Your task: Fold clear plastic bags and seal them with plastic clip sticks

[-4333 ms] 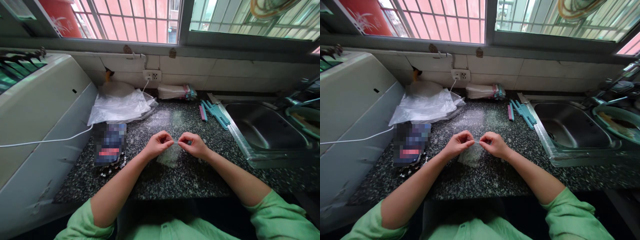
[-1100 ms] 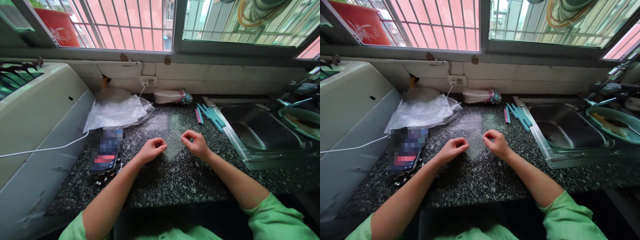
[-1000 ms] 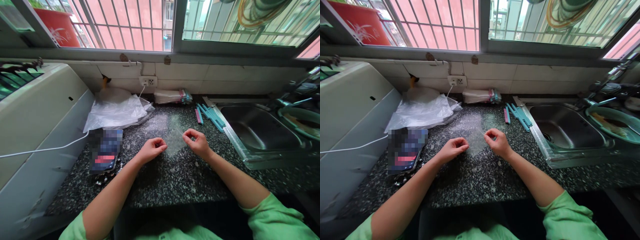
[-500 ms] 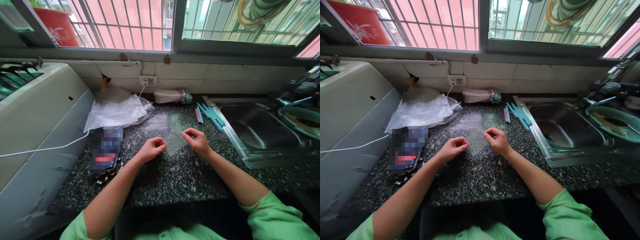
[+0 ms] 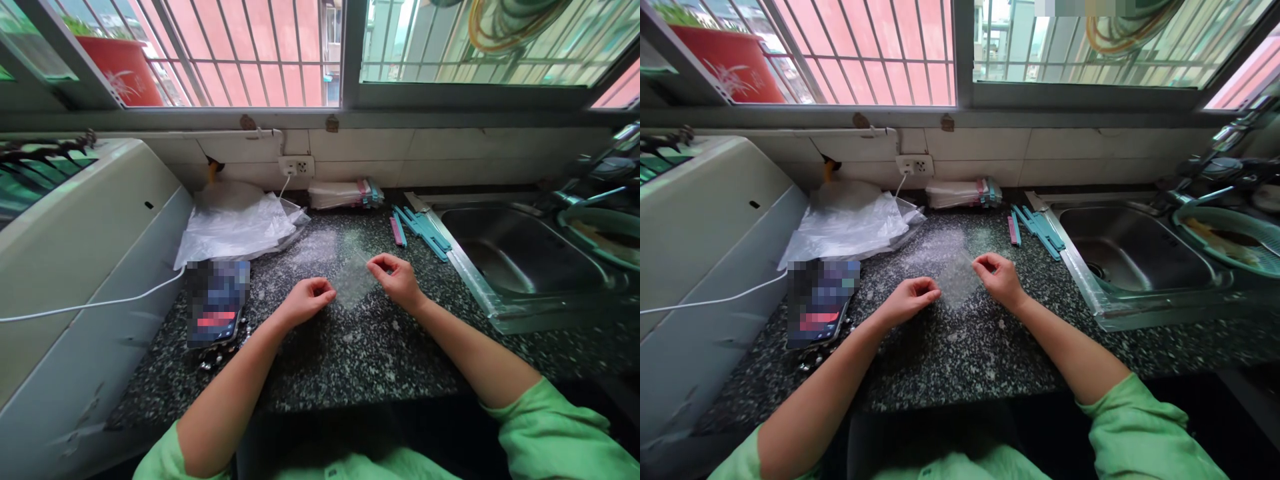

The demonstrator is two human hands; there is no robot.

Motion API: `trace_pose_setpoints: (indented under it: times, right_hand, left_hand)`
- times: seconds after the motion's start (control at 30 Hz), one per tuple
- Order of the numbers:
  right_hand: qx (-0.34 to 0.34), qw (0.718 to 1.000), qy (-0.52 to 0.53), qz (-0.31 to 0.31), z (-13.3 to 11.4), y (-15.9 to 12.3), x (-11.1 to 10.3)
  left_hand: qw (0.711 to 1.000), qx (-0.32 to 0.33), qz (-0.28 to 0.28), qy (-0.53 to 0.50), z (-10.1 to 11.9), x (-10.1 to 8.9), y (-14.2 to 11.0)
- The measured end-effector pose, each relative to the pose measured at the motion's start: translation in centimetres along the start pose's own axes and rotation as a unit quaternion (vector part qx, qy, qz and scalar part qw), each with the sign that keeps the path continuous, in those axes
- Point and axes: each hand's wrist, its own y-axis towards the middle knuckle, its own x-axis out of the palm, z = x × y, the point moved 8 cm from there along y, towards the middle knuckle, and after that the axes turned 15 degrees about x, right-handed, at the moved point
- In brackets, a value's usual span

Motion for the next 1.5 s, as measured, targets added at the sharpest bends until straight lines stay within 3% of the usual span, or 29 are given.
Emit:
trace_pose_setpoints:
  times: [0.5,0.77,1.0,1.3,1.5]
  right_hand:
    - [0.035,0.999,0.006,-0.019,1.5,0.7,0.2]
    - [0.017,1.0,-0.003,-0.019,1.4,0.8,0.3]
    - [-0.015,1.0,-0.009,-0.014,0.5,0.4,0.1]
    - [-0.099,0.985,-0.057,-0.131,-1.0,-1.4,3.1]
    - [0.007,0.99,-0.005,-0.143,0.5,-1.1,3.4]
  left_hand:
    - [1.0,-0.005,0.003,0.028,0.2,-0.2,0.1]
    - [1.0,-0.003,0.024,0.014,0.0,-0.3,0.2]
    - [0.999,-0.022,-0.039,-0.003,-0.2,0.6,-0.2]
    - [0.995,0.016,0.088,-0.051,0.2,-0.7,0.2]
    - [0.984,0.031,0.161,-0.064,0.3,-1.8,0.0]
